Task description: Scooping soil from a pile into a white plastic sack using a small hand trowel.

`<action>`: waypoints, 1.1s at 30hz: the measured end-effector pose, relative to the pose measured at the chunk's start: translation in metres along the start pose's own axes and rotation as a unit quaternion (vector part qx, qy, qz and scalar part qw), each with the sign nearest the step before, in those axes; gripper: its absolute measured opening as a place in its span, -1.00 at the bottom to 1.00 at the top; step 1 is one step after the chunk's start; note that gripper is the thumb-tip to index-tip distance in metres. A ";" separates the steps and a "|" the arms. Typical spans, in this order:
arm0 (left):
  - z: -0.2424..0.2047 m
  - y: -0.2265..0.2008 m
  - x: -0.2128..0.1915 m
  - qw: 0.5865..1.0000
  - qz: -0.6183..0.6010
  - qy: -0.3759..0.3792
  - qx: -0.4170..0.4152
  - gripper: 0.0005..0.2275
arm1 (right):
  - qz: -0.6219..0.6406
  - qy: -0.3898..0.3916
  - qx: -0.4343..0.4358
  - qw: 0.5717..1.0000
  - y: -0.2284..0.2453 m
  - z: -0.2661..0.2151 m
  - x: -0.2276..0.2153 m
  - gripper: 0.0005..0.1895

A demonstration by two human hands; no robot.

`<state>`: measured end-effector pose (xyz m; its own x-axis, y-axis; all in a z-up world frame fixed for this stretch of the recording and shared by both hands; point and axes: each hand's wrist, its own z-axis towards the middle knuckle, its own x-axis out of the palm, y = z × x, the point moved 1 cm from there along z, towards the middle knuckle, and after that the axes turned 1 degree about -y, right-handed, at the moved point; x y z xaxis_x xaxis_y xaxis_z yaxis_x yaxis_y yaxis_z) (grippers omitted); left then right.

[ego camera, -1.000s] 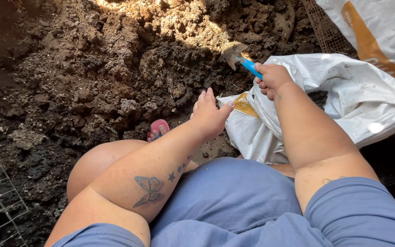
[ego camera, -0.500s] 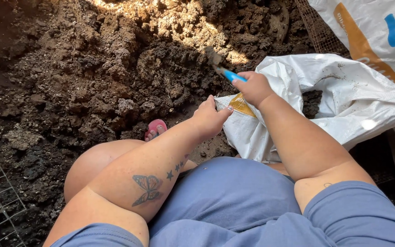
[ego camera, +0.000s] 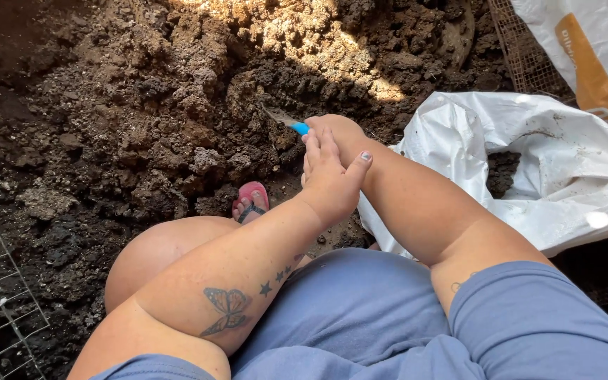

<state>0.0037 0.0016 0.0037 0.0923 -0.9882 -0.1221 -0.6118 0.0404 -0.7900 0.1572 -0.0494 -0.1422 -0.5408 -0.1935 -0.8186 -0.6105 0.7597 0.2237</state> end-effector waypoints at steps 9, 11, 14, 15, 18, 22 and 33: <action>0.005 0.000 -0.004 1.000 -0.028 0.001 0.002 -0.19 | -0.025 -0.010 0.036 0.999 -0.007 0.007 -0.020 -0.53; 0.019 0.012 0.003 1.000 -0.018 0.006 -0.007 -0.18 | 0.000 -0.023 0.073 0.997 -0.022 0.009 -0.028 -0.51; 0.032 0.024 0.011 0.999 0.007 0.022 -0.023 -0.16 | 0.068 -0.050 0.145 0.986 -0.055 0.018 -0.027 -0.49; 0.035 0.027 0.013 0.999 0.019 0.034 -0.032 -0.16 | 0.108 -0.061 0.180 0.976 -0.069 0.021 -0.023 -0.51; 0.046 0.043 0.022 0.997 0.053 0.036 -0.048 -0.15 | 0.145 -0.091 0.213 0.962 -0.092 0.015 -0.022 -0.55; 0.048 0.049 0.021 0.995 0.067 0.045 -0.051 -0.12 | 0.166 -0.154 0.232 0.946 -0.124 -0.004 -0.021 -0.63; 0.047 0.050 0.025 0.992 0.093 0.074 -0.030 -0.15 | 0.541 -0.213 0.270 0.768 -0.129 -0.076 -0.029 -0.66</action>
<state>0.0124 -0.0138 -0.0676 -0.1401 -0.9755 -0.1695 -0.6528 0.2197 -0.7249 0.2071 -0.1888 -0.1070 -0.2535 0.8654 -0.4323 0.4527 0.5011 0.7375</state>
